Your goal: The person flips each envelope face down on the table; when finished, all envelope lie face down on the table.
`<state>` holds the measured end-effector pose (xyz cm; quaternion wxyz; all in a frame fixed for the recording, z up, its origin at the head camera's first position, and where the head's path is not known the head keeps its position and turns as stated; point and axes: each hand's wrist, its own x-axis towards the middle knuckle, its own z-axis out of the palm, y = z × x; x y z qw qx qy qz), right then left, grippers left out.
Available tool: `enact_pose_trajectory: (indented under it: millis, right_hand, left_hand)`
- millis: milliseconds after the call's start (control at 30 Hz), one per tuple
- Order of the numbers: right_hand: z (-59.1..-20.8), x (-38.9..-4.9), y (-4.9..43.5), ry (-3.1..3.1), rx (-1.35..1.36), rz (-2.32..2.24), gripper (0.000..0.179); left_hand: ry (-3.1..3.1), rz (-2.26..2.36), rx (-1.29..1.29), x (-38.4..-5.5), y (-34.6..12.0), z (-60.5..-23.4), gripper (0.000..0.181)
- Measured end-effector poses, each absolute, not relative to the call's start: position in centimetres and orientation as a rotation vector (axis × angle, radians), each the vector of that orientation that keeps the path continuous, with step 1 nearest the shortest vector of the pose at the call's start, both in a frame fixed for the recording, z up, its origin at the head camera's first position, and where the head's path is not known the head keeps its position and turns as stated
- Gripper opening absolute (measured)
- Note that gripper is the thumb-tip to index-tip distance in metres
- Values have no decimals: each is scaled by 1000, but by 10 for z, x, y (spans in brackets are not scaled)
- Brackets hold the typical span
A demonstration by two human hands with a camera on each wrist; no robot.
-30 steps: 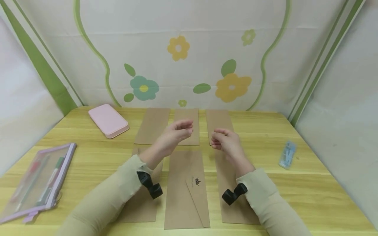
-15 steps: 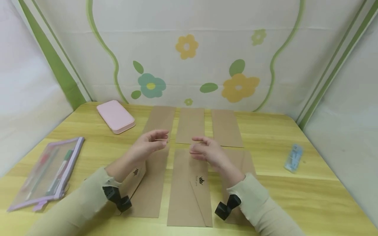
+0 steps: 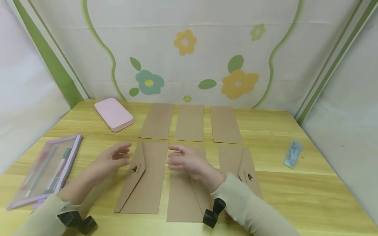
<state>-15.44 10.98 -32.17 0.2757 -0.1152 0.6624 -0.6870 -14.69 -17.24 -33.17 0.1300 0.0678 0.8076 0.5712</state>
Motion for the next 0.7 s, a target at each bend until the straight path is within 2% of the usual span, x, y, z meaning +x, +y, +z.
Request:
enact_pose_trajectory:
  millis: [300,700]
  right_hand:
    - [-325,-151,91,1716,-295,-1838,67]
    - [-335,-151,78,1704,-241,-1828,61]
  left_hand:
    - [2290,1602,149,-133,-181,-332,67]
    - [2323,1643,132,-130,-176,-340,56]
